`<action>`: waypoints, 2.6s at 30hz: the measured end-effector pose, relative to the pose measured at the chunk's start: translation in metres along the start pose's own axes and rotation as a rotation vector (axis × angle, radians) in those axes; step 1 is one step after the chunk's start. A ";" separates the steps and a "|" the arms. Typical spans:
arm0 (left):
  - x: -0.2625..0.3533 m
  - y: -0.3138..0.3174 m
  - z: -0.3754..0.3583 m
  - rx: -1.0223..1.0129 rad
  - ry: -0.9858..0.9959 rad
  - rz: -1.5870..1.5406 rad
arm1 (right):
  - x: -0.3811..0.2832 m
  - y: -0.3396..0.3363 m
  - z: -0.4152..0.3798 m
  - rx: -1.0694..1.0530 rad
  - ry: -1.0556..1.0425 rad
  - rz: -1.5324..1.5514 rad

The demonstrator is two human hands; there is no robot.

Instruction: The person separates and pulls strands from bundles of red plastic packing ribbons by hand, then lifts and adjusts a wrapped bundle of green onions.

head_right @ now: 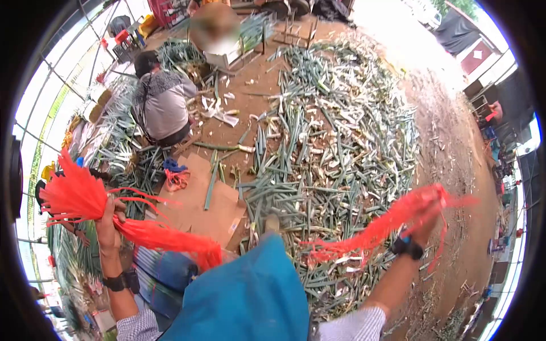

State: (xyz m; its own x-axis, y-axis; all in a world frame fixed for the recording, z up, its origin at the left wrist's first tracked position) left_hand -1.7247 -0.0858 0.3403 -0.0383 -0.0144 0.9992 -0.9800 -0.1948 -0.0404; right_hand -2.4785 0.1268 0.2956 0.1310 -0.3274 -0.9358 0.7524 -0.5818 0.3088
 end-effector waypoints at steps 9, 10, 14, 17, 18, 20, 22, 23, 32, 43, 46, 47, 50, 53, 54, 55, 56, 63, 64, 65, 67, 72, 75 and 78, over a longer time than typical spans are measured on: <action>0.056 0.083 0.067 0.127 -0.005 0.053 | 0.100 0.119 0.263 -0.084 -0.135 -0.483; 0.057 0.092 0.075 0.145 -0.025 0.062 | 0.099 0.141 0.286 -0.101 -0.133 -0.439; 0.012 0.124 0.123 0.087 -0.117 0.033 | 0.087 0.220 0.361 -0.125 -0.054 -0.291; -0.034 0.161 0.169 -0.038 -0.195 0.046 | 0.097 0.233 0.435 -0.157 -0.348 -0.725; -0.047 0.175 0.187 -0.070 -0.222 0.033 | 0.101 0.236 0.461 -0.147 -0.455 -0.850; -0.072 0.201 0.234 -0.133 -0.288 -0.041 | 0.104 0.254 0.506 -0.165 -0.544 -0.943; -0.079 0.223 0.264 -0.176 -0.374 -0.084 | 0.106 0.276 0.545 -0.206 -0.235 -0.417; -0.074 0.242 0.285 -0.191 -0.394 -0.102 | 0.106 0.284 0.563 -0.188 -0.141 -0.247; -0.070 0.328 0.410 -0.404 -0.472 0.142 | 0.116 0.264 0.688 -0.090 -0.465 -0.981; -0.066 0.471 0.501 -0.232 -0.567 0.228 | 0.152 0.329 0.893 -0.013 -0.187 -0.197; -0.049 0.492 0.513 -0.202 -0.500 0.244 | 0.171 0.344 0.955 -0.120 -0.220 -0.286; -0.048 0.496 0.515 -0.157 -0.502 0.209 | 0.178 0.351 0.974 -0.156 -0.223 -0.292; -0.051 0.508 0.522 -0.056 -0.519 0.127 | 0.188 0.388 1.017 -0.232 -0.176 -0.211; -0.055 0.523 0.536 -0.020 -0.549 0.103 | 0.190 0.439 1.039 -0.245 -0.121 -0.194; -0.062 0.528 0.542 -0.016 -0.559 0.091 | 0.193 0.450 1.050 -0.267 -0.137 -0.225; -0.068 0.533 0.549 -0.015 -0.567 0.078 | 0.198 0.459 1.060 -0.288 -0.156 -0.258; -0.073 0.538 0.558 -0.007 -0.571 0.071 | 0.204 0.468 1.071 -0.308 -0.176 -0.256; -0.110 0.586 0.653 0.033 -0.505 -0.047 | 0.221 0.511 1.169 -0.269 -0.093 -0.062; -0.115 0.591 0.664 0.039 -0.518 -0.055 | 0.219 0.517 1.179 -0.290 -0.105 -0.081; -0.119 0.594 0.673 -0.011 -0.564 -0.049 | 0.218 0.519 1.185 -0.304 -0.106 -0.099; -0.126 0.599 0.703 -0.117 -0.629 -0.025 | 0.217 0.524 1.194 -0.301 -0.108 -0.126; -0.108 0.630 0.769 -0.155 -0.630 0.040 | 0.229 0.493 1.256 -0.271 -0.072 -0.070; -0.108 0.650 0.795 -0.195 -0.642 0.059 | 0.219 0.495 1.278 -0.221 -0.142 -0.170; -0.108 0.674 0.817 -0.200 -0.635 0.065 | 0.220 0.499 1.316 -0.225 -0.284 -0.333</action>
State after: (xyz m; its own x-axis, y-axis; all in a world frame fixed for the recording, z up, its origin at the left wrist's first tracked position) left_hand -2.2218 -1.0169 0.1992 -0.0358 -0.6067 0.7941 -0.9993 0.0107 -0.0368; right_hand -2.9238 -1.2157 0.4681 -0.2976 -0.3592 -0.8845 0.8484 -0.5243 -0.0725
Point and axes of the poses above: each hand's wrist, its own z-axis towards the middle knuckle, its own y-axis out of the palm, x = y × z, the point moved 1 cm from there along z, towards the middle knuckle, and after that the axes turned 1 degree about -z, right-handed, at the moved point
